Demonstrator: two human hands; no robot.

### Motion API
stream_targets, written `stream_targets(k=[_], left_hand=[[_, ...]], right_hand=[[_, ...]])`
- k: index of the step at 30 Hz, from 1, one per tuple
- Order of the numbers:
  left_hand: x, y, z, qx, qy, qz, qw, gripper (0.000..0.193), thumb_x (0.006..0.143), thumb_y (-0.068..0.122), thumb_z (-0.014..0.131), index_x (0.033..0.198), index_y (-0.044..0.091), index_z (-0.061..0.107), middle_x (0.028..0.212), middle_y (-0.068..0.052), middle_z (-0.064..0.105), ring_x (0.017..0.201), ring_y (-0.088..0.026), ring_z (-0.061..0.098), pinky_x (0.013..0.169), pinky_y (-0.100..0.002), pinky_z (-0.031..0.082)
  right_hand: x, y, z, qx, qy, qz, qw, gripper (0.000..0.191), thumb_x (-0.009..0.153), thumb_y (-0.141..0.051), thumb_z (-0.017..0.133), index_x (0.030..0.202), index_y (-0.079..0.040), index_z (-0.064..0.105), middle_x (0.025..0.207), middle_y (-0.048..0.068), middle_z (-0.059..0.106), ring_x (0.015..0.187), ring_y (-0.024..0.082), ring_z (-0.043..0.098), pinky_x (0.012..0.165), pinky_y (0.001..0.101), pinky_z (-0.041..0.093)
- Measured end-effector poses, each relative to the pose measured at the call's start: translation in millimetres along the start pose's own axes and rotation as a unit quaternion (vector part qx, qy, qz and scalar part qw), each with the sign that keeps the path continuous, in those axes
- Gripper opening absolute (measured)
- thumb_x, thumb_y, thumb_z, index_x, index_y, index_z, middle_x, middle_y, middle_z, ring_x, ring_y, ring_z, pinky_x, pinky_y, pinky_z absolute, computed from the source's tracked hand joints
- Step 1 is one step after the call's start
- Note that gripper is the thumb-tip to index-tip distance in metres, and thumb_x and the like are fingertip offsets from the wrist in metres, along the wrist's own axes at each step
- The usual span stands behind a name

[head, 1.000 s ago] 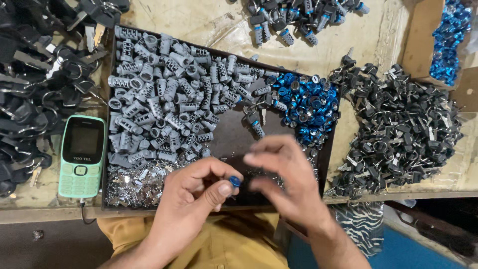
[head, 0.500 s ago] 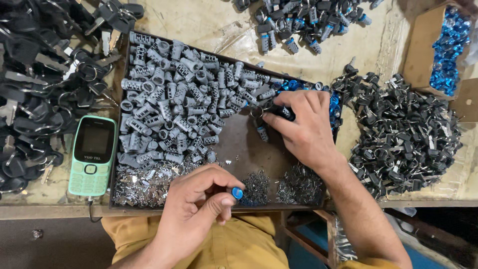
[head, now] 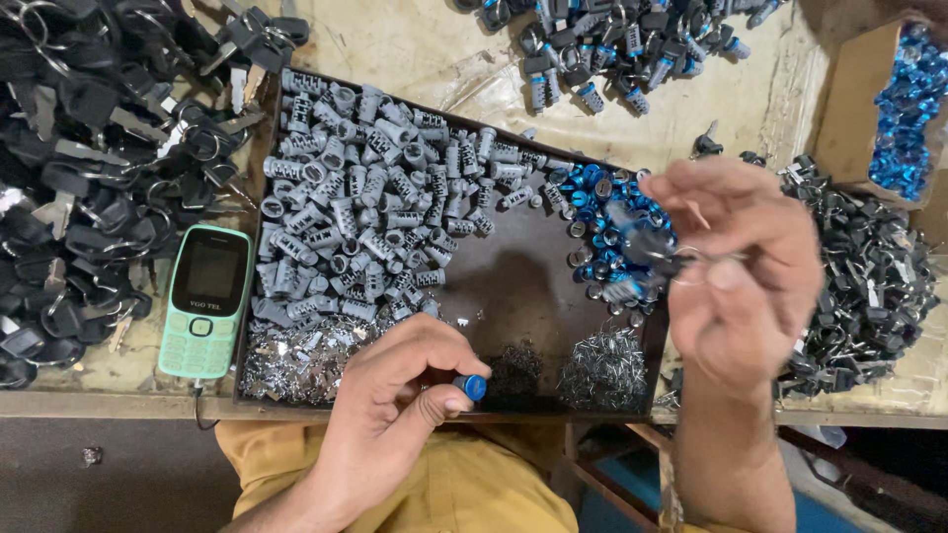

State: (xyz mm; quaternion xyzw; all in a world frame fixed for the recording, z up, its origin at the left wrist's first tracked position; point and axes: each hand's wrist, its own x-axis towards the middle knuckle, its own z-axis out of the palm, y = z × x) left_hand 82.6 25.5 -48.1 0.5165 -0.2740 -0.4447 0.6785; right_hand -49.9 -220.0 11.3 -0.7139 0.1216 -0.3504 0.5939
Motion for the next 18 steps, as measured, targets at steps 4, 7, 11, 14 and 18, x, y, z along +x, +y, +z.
stream_targets(k=[4,7,11,14,18], left_hand=[[-1,2,1,0.019,0.001,0.002,1.0,0.018,0.086,-0.003,0.069,0.104,0.002,0.072,0.101,-0.004,0.063,0.082,-0.01,0.061,0.069,-0.023,0.051],[1,6,2,0.046,0.0,0.018,0.999,0.019,0.085,-0.002,0.069,0.103,0.003,0.072,0.102,-0.004,0.063,0.084,-0.011,0.062,0.072,-0.024,0.052],[-4,8,2,0.087,0.01,0.049,0.995,0.018,0.086,0.001,0.072,0.103,0.003,0.072,0.1,-0.005,0.065,0.085,-0.013,0.065,0.073,-0.026,0.054],[-3,13,3,0.119,0.017,0.059,0.991,0.016,0.086,0.004,0.073,0.102,0.004,0.072,0.098,-0.005,0.067,0.082,-0.014,0.067,0.071,-0.026,0.054],[-6,19,4,0.2,0.036,0.122,0.972,0.017,0.088,0.008,0.074,0.105,0.006,0.071,0.101,-0.004,0.069,0.086,-0.018,0.069,0.074,-0.028,0.056]], right_hand=[[-28,-28,1,0.246,0.023,0.054,0.967,0.011,0.103,-0.014,0.065,0.102,-0.004,0.061,0.118,0.019,0.068,0.11,0.031,0.07,0.111,0.0514,0.049],[-42,-33,5,0.301,-0.006,0.101,0.948,0.012,0.1,-0.013,0.066,0.101,-0.002,0.063,0.106,0.02,0.069,0.097,0.031,0.07,0.103,0.0531,0.051],[-61,-49,26,0.163,-0.017,0.163,0.973,0.01,0.091,-0.008,0.067,0.098,-0.001,0.07,0.091,0.018,0.072,0.082,0.027,0.07,0.08,0.0442,0.056],[-57,-49,41,-0.073,-0.129,0.173,0.974,0.013,0.087,-0.002,0.07,0.099,-0.002,0.075,0.089,0.014,0.075,0.077,0.022,0.074,0.068,0.0319,0.059],[-49,-49,62,-0.222,-0.179,0.149,0.947,0.017,0.081,-0.004,0.08,0.097,-0.004,0.076,0.084,0.005,0.075,0.07,0.016,0.074,0.062,0.0242,0.055]])
